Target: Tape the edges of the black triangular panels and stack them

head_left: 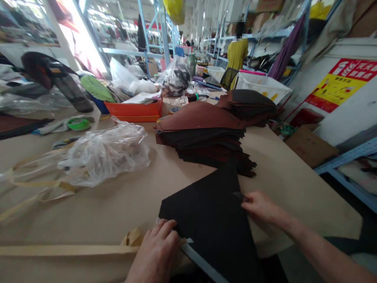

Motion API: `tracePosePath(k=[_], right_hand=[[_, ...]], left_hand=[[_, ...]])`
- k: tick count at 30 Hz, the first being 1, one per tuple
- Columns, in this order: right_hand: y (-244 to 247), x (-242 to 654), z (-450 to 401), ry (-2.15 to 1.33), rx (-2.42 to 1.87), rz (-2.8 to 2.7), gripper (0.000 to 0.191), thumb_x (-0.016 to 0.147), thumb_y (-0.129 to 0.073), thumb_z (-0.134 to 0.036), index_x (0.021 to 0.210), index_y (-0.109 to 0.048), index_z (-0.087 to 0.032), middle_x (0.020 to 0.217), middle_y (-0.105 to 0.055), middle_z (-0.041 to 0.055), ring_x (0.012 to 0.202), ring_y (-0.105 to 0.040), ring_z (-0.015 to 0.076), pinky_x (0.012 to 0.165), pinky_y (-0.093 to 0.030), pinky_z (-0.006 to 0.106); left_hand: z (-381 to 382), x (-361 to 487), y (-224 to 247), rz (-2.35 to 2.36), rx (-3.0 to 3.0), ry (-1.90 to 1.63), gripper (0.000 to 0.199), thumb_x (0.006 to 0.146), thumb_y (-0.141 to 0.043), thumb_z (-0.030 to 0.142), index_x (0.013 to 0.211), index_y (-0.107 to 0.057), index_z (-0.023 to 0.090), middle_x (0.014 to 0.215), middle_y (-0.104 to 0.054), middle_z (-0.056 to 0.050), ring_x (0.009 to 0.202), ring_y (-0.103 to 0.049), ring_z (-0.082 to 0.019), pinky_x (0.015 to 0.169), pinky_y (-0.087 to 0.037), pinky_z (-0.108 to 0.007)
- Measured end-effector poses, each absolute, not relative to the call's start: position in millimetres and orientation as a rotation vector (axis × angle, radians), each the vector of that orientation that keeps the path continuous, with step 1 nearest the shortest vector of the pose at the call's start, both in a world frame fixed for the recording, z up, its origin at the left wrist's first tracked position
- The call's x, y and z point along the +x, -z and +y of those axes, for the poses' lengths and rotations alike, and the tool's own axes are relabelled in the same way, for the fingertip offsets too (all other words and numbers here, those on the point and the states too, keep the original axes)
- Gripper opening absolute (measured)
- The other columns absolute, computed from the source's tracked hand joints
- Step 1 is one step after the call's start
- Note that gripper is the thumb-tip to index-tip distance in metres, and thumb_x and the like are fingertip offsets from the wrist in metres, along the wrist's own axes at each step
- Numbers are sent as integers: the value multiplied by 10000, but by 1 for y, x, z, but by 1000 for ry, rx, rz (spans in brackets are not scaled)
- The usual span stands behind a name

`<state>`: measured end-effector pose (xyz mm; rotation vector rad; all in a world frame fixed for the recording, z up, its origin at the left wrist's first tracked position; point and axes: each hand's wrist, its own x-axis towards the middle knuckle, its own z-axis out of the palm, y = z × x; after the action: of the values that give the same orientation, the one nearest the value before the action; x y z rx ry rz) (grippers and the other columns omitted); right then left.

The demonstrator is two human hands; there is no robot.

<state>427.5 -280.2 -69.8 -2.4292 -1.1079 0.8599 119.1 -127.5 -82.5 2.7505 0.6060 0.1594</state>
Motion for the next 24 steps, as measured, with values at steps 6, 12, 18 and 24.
tracePosePath(k=[6,12,18,24], right_hand=[[69,391,-364,-989,-2450,-1058,219,787,-484,-266,682,-642,-156,650,-635,33,625,-574,162,568,-364,257],[34,410,-355,-824,-2322,-1119,220,810,-528,-358,812,-682,-201,808,-676,52,774,-606,203,718,-433,306],[24,386,-292,-1025,-1832,-1015,277,764,-611,-378,971,-661,-203,738,-597,7,669,-537,139,614,-427,256],[36,360,-255,-1246,-1686,-1032,141,756,-599,-307,795,-607,-171,626,-477,-38,557,-407,81,517,-337,205]], left_hand=[[-140,150,72,536,2724,7,243,873,-413,154,730,-606,190,937,-636,-72,911,-568,-256,809,-475,-446],[-139,169,46,686,2550,99,244,896,-410,266,685,-502,188,661,-582,-19,618,-540,-162,603,-404,-292],[-153,182,29,700,2023,27,271,877,-460,329,648,-496,188,568,-531,44,538,-464,-90,515,-342,-216],[-160,194,33,781,1986,-82,251,851,-491,298,629,-476,183,537,-513,46,512,-449,-85,499,-331,-222]])
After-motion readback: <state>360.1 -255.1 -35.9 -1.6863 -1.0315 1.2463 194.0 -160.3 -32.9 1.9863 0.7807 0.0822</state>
